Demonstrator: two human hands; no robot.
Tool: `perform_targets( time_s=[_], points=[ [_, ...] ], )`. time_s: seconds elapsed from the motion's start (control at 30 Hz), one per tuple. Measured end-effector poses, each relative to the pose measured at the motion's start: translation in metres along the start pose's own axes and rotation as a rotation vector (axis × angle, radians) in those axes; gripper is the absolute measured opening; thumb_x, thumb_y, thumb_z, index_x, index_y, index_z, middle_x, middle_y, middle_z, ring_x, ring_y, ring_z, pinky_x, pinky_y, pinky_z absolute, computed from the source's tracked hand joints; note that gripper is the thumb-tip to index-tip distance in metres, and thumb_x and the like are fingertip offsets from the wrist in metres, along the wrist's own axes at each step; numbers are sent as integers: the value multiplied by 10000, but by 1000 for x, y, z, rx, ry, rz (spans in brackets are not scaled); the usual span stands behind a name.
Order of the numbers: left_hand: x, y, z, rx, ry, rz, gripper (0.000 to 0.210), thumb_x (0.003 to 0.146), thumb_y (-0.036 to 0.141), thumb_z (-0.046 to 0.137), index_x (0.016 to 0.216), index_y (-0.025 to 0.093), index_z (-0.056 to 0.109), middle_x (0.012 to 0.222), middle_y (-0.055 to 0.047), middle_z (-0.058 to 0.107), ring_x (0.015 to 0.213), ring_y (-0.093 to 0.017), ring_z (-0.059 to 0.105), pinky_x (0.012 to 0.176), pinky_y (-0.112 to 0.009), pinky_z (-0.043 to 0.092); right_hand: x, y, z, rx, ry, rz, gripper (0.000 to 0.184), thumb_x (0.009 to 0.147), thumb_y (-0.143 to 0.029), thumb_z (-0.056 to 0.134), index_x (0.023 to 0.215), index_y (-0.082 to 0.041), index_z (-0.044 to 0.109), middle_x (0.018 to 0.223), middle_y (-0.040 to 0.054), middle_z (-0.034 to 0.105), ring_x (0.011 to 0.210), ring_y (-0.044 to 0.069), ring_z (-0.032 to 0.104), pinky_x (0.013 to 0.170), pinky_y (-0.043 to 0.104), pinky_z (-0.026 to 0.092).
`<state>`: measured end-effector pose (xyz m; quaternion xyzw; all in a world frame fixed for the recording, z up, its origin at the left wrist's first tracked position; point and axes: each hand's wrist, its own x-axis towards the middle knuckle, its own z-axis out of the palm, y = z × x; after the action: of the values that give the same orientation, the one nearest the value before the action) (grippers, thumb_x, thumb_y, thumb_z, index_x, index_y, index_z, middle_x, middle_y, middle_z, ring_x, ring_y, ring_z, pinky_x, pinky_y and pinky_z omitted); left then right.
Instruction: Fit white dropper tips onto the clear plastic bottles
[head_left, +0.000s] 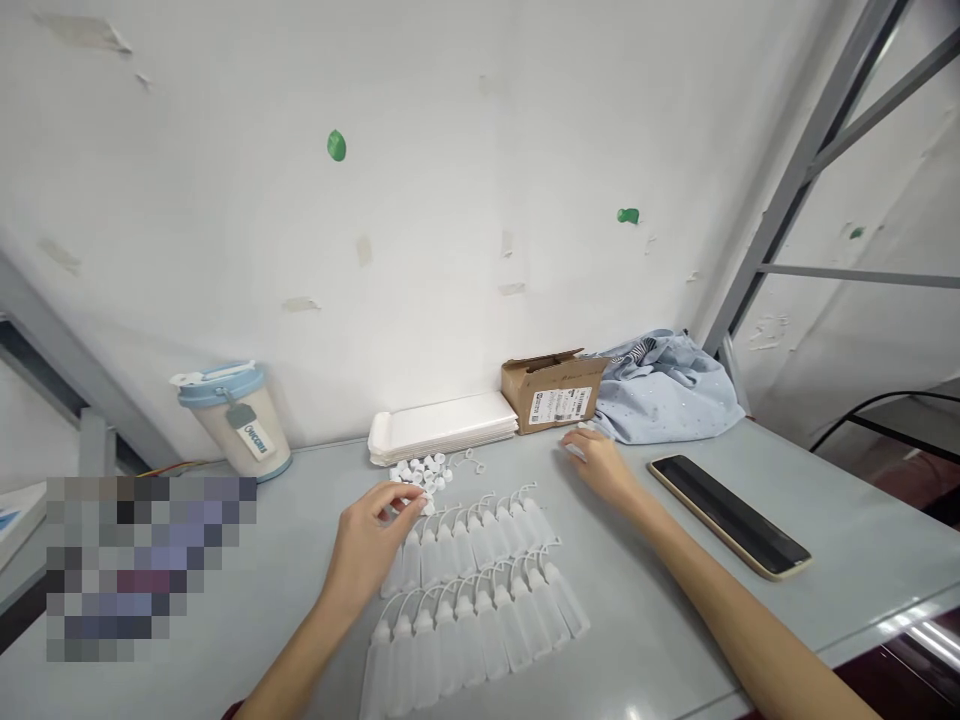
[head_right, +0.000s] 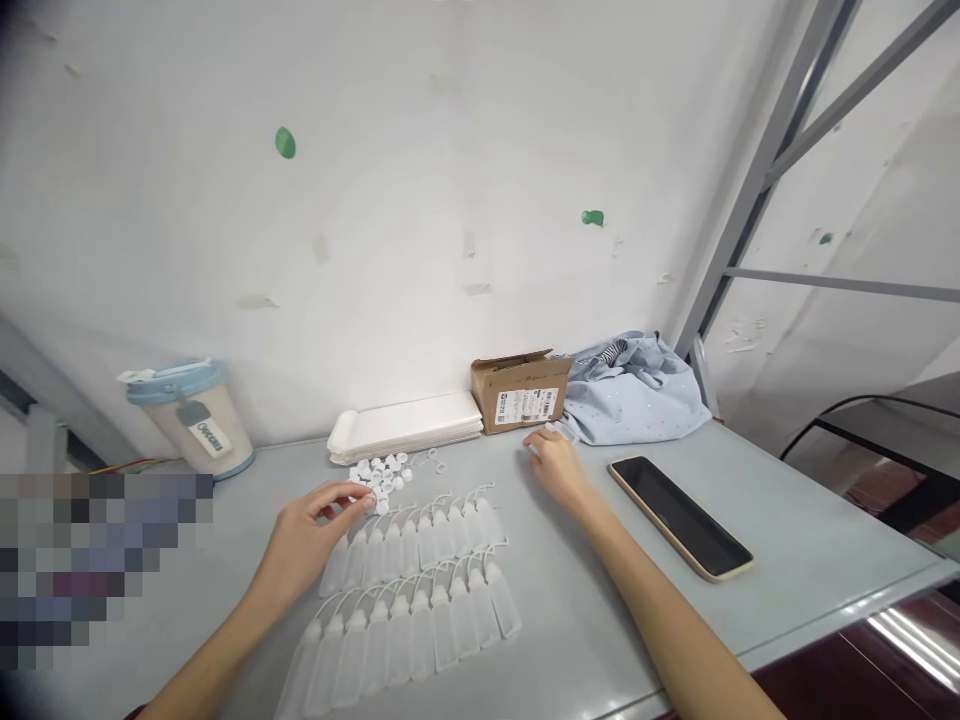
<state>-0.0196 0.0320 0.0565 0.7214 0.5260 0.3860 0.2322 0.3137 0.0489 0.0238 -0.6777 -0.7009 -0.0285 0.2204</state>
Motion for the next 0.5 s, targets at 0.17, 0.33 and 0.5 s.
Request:
perform_targets(
  time_s=[0.17,0.33,0.5],
  points=[
    [-6,11,4,-66,12,-38,150,729,339,557,716,213,638,758,-4,668,676,-168,549,663,-279,450,-5,-5,-7,58,3,101,238,702,-22,486,878,-134,600,888,124,655,802,236,603,697,306,413],
    [-16,20,9,-109,-27,-60,113,747,305,550,706,217,608,715,10,637,671,-159,552,664,-272,444,-24,-47,-23,198,37,90,161,753,-103,479,886,-176,534,864,90,644,812,235,599,699,324,433],
    [-22,25,13,-148,3,-8,95,768,268,545,716,205,593,719,2,618,627,-143,550,622,-264,454,-57,-123,-44,979,-286,-96,154,809,-274,565,930,-205,501,895,35,621,781,155,597,677,259,475]
  ],
)
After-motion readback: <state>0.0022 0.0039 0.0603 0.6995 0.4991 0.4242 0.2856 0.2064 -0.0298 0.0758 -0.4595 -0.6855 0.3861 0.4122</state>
